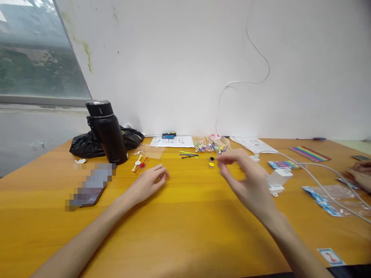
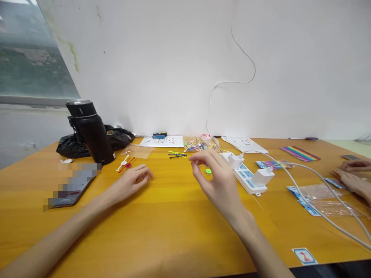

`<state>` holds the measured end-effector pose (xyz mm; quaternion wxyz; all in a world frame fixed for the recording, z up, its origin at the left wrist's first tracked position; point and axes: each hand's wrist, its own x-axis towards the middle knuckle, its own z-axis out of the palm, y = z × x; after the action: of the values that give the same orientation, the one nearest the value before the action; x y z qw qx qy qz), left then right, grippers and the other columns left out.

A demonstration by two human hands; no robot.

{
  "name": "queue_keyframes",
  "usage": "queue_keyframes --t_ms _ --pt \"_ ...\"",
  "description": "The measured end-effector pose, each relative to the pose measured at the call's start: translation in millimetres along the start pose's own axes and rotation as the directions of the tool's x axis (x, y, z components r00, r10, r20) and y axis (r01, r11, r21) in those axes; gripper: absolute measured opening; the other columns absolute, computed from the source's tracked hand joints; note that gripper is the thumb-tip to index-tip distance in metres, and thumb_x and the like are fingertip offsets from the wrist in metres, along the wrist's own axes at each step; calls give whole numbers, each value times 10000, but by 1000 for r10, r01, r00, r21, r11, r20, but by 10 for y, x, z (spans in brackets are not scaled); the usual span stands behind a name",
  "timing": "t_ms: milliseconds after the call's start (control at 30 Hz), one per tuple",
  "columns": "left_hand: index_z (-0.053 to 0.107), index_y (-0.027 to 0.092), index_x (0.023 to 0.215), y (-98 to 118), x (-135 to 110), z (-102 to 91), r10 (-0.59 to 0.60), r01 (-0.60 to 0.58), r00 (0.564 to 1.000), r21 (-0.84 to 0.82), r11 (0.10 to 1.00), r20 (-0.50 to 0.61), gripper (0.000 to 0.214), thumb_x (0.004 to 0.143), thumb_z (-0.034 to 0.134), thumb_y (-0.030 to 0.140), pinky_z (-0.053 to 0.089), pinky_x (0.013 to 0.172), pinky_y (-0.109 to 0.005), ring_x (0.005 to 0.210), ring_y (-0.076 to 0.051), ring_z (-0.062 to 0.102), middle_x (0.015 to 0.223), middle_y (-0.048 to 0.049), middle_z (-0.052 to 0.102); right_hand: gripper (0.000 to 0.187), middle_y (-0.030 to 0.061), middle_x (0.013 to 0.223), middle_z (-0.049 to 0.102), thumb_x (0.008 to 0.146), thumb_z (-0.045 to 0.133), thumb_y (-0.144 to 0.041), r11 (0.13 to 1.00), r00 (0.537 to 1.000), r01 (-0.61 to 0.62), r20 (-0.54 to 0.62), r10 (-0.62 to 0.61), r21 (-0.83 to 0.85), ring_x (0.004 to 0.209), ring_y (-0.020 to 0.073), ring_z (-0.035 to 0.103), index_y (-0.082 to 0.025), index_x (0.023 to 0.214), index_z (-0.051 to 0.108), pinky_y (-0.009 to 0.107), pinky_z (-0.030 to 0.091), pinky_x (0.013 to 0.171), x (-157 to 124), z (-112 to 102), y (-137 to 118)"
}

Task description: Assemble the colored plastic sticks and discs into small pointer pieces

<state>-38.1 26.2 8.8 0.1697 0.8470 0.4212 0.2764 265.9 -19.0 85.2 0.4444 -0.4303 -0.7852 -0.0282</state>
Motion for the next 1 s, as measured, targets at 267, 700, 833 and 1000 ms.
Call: queue_keyframes --t_ms 267,700,833,1000 --pt "658 207 961 9 -5 119 14 -13 1000 -36 999 28 209 926 453 199 407 680 -268 720 -158 551 883 -29 590 268 116 1192 645 946 483 -158 905 913 -200 264 312 -376 992 224 644 -168 1114 691 312 458 866 169 646 1318" --pt "643 203 1035 39 15 215 -79 69 997 -305 950 -19 192 958 489 288 434 679 -269 754 -147 553 944 -38 605 129 84 977 703 928 561 -248 966 961 -258 96 259 -25 872 209 660 -173 986 648 323 494 832 216 819 1130" --pt "477 254 1332 40 28 376 -196 170 980 -694 699 43 454 908 614 338 526 828 -318 1000 -189 639 1327 -112 553 187 70 1006 701 926 604 -355 837 941 -300 288 180 457 910 190 676 -193 1018 616 317 535 869 84 1111 587" --pt "601 184 1146 8 57 465 -229 192 972 -721 666 48 356 865 683 387 520 892 -346 961 -199 675 1184 -113 663 223 55 928 719 898 651 -384 559 823 -514 557 109 651 867 199 714 -191 976 572 331 562 822 -125 1434 197"
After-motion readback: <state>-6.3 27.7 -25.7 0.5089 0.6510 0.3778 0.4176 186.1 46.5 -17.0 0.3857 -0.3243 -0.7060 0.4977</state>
